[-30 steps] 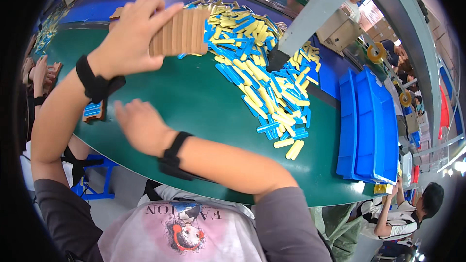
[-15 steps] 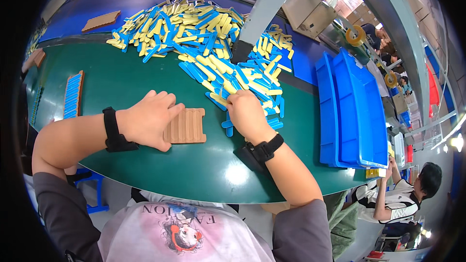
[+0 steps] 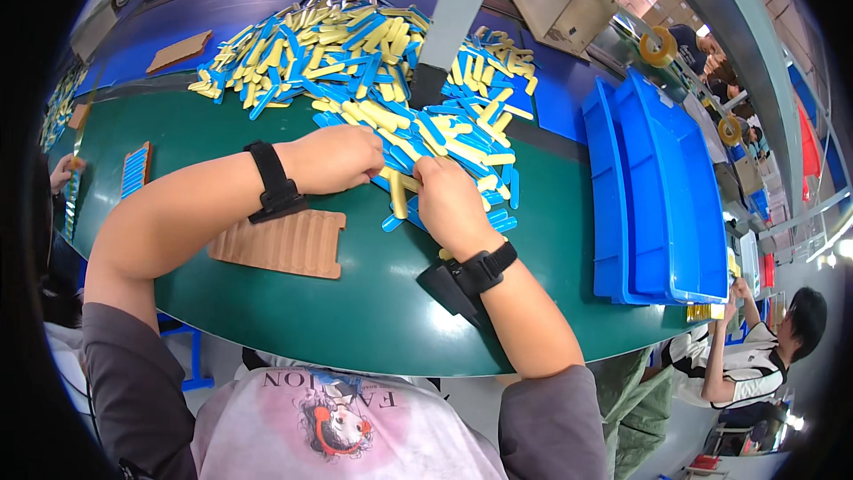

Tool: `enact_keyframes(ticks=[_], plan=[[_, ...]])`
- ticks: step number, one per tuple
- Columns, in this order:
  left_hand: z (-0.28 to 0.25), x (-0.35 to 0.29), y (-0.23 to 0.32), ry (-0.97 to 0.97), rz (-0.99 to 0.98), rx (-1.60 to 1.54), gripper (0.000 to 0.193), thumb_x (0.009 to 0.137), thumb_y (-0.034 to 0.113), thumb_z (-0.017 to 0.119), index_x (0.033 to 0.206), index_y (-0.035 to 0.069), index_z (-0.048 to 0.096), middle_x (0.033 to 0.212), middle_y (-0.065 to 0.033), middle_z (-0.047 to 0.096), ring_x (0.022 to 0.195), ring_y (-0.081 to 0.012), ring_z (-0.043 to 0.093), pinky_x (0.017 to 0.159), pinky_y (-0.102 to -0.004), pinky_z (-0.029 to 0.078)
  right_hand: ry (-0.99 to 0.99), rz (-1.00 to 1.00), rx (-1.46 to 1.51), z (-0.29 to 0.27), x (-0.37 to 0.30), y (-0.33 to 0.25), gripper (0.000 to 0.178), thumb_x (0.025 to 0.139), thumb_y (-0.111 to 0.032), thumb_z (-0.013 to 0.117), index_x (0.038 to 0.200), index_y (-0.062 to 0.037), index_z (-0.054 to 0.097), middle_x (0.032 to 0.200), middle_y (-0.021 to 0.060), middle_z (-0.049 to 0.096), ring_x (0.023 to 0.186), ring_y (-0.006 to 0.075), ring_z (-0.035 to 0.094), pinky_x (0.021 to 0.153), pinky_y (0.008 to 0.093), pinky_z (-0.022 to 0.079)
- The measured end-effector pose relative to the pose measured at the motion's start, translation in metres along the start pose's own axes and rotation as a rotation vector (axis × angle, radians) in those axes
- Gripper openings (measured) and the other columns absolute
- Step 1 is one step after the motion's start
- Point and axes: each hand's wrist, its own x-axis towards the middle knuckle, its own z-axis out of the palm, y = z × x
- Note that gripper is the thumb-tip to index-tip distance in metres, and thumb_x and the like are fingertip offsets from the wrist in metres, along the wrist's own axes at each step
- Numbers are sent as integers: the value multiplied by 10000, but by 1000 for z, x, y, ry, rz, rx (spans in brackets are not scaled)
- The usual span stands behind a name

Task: Manually inserting blue plastic strips into slots on a brown tray base on an assembly line.

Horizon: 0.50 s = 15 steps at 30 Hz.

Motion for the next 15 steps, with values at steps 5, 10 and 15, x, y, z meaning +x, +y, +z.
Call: enact_keyframes(ticks=[5,10,15], plan=[[3,-10,-6,147,65,91,59,797,68,580,797,33,628,812,-119,616,841,-312,597,751,-416,490,93,-53,-19,2,1,-1,101,799,-39,614,883,17,610,826,177,625,810,357,596,724,427,481],[-18,-51,14,143,-114,-224,37,793,46,566,782,11,569,717,-169,572,709,-361,581,630,-429,454,-36,-44,117,0,-2,-28,376,747,-280,762,945,16,639,837,162,629,819,342,599,736,426,485],[-22,-82,23,248,-182,-372,53,753,49,588,769,2,567,654,-108,545,587,-232,536,565,-317,442,-99,-152,41,11,2,-21,288,780,-147,709,1033,-18,661,885,142,587,858,321,576,748,408,480]])
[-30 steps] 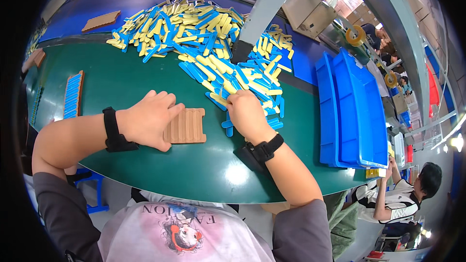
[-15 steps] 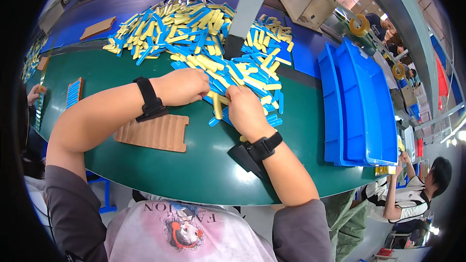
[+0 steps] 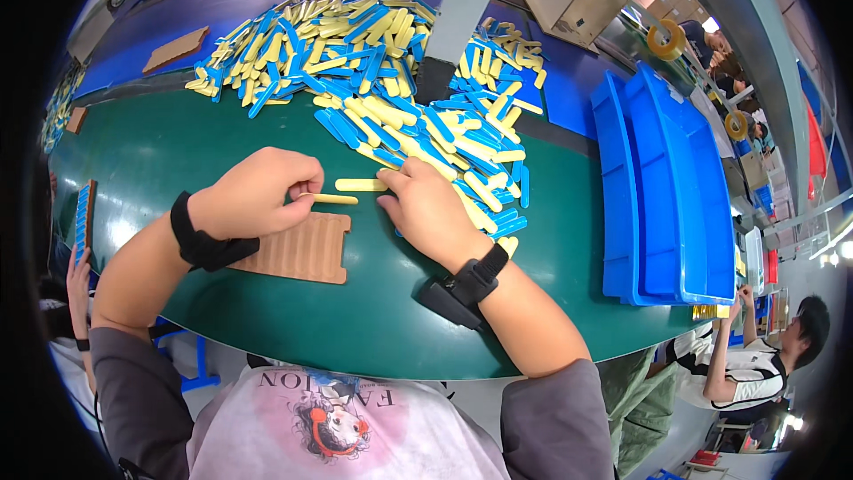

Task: Manually inserting blue plastic strips into slots on a brown tray base on an assembly line.

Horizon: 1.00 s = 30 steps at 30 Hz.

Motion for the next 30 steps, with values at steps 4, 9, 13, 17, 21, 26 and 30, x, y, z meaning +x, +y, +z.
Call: enact_keyframes(ticks=[4,9,13,17,21,26,30], plan=[[0,-28,0,73,-243,-286,60,786,41,634,810,-5,603,651,-30,550,604,-99,513,585,-240,445,83,-29,60,7,0,7,210,770,-46,684,981,-53,685,853,112,561,855,297,548,758,387,471],[6,-48,1,148,-273,-343,50,787,25,631,818,-5,606,663,-38,549,604,-114,514,571,-258,439,105,-31,33,10,4,3,163,754,-42,699,910,-33,656,854,112,555,881,305,530,778,391,459],[16,-58,-5,375,62,129,132,716,-14,650,839,7,609,714,-62,538,643,-213,539,589,-335,447,65,15,33,11,9,-4,131,740,-35,705,826,-14,610,857,121,562,896,312,519,777,396,451],[19,-56,3,461,296,474,189,640,15,655,819,11,597,755,-85,530,718,-271,550,627,-370,445,21,41,-44,2,9,-25,123,744,-28,692,816,-14,593,845,128,570,866,319,531,746,408,455],[38,-55,16,250,361,708,185,623,88,584,784,-5,585,742,-82,498,727,-234,534,652,-347,437,108,-41,-51,-1,-2,-52,174,771,-8,641,939,-10,598,816,130,571,792,332,567,676,430,464],[35,-58,12,227,264,599,183,680,81,586,828,-25,600,756,-100,506,726,-244,532,660,-353,438,161,-99,-108,-2,-23,-69,229,749,29,607,976,6,595,886,145,557,809,320,579,669,397,497],[38,-63,1,224,243,506,192,712,84,590,860,-37,599,783,-112,525,746,-259,541,663,-371,447,106,-217,-145,10,-39,-86,277,728,31,614,999,75,586,1014,198,545,854,332,579,732,365,511]])
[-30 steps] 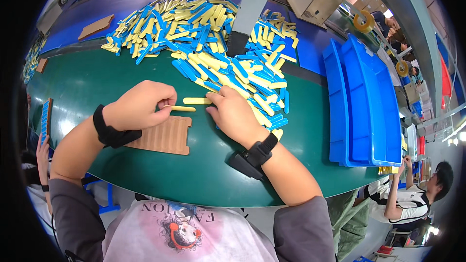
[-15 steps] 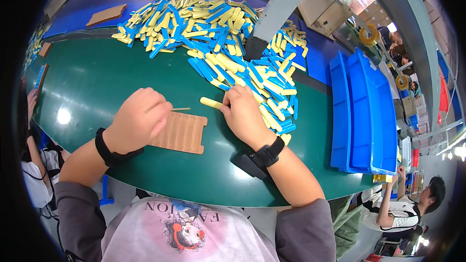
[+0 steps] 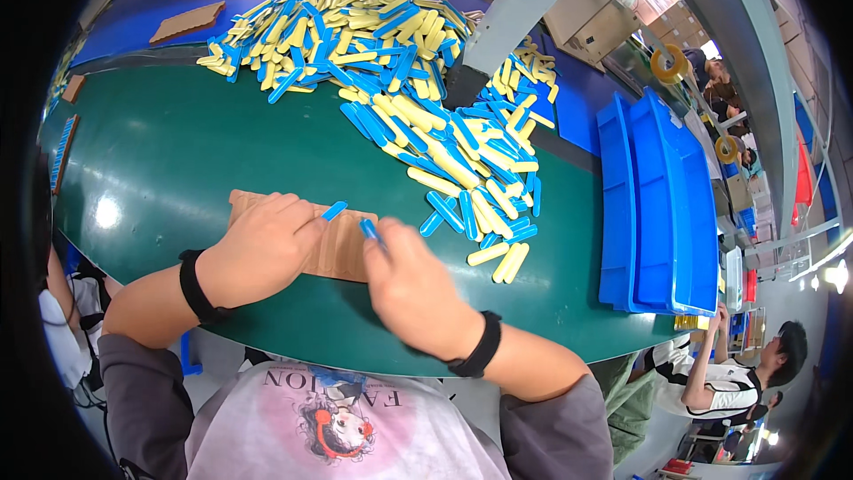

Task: Manually inserting blue plastic strips into slots on a brown tray base on an assembly line.

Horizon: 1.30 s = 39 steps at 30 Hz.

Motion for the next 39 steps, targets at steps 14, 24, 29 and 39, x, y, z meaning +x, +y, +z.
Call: enact_keyframes(ticks=[14,24,29,39], plan=[[9,0,10,-145,-2,-255,296,768,205,703,963,-9,641,941,-118,591,918,-271,576,814,-388,458,-114,-2,43,6,-9,-10,421,653,-78,744,1027,73,623,1112,146,594,794,246,527,732,320,486],[-3,-9,8,-227,115,-71,391,764,208,713,1108,42,628,1269,-97,547,1222,-268,469,987,-448,353,-184,-143,-186,5,-11,-19,379,706,-219,702,937,73,634,1095,213,585,866,251,517,679,321,444],[-22,-2,-13,-227,50,-286,701,708,273,770,1307,45,483,1299,-140,510,1236,-296,453,967,-459,359,-126,-44,-20,0,-7,-15,343,694,-147,737,955,49,630,1088,185,587,859,282,552,712,358,479],[-30,-7,-31,-301,-66,-190,901,636,398,813,1333,-17,422,1101,-160,559,992,-303,528,906,-401,378,-97,339,-30,-24,-14,88,186,752,-53,711,921,13,673,857,142,631,762,301,605,676,378,495]])
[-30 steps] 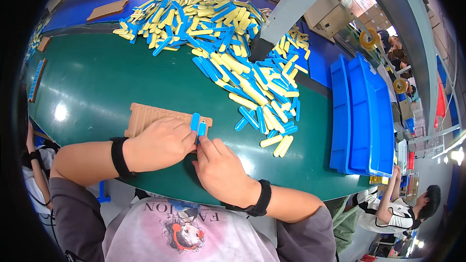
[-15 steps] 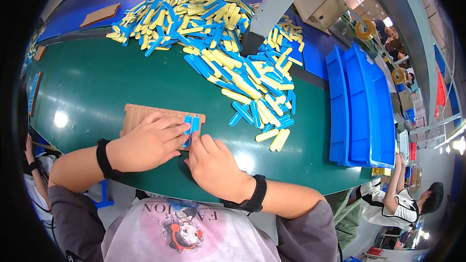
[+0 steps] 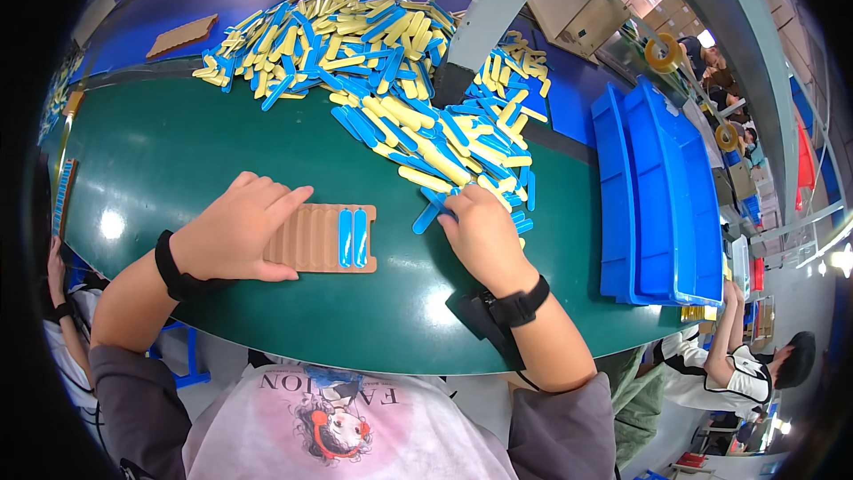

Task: Manually inserting blue plastic strips into slots on a brown tray base on an assembly line.

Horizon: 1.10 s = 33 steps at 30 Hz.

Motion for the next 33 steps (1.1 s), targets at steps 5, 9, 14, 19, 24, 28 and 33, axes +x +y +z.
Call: enact_keyframes(ticks=[5,9,14,19,24,28,33], plan=[[-11,31,21,-94,18,117,612,713,336,738,1192,14,534,997,-118,576,914,-276,558,858,-369,398,145,83,151,13,1,15,137,778,-23,656,913,-5,664,752,133,629,682,274,614,641,361,501],[10,107,36,-24,361,215,193,754,177,616,922,82,627,893,-42,580,889,-218,564,819,-333,427,296,339,515,16,-2,32,80,840,-13,637,910,23,651,766,89,670,666,128,642,642,250,509],[39,174,22,63,813,489,31,736,141,613,730,127,640,823,16,599,924,-160,556,801,-295,447,391,316,853,13,-1,38,131,855,-9,649,976,40,643,860,48,681,767,84,639,709,215,516],[33,185,18,-65,898,583,54,728,126,626,709,120,676,816,0,634,904,-187,599,788,-319,486,484,211,997,14,-1,38,113,859,16,643,968,43,649,969,62,666,846,85,631,745,223,520],[12,134,4,122,714,296,83,708,147,609,730,78,569,800,-32,537,834,-211,540,763,-321,461,549,133,701,10,-7,26,135,830,36,648,964,20,654,976,107,672,871,147,658,777,255,523],[-2,61,-2,94,575,295,185,671,136,630,822,31,631,810,-60,591,822,-227,570,735,-341,474,398,-422,138,-7,-19,-32,262,687,55,657,946,18,654,1011,158,639,837,296,654,741,353,549],[8,27,7,127,505,353,199,664,118,625,810,-15,649,842,-97,626,820,-220,588,756,-326,476,304,-808,117,11,6,-66,271,668,-45,629,917,63,626,948,158,613,886,292,621,741,359,553]])
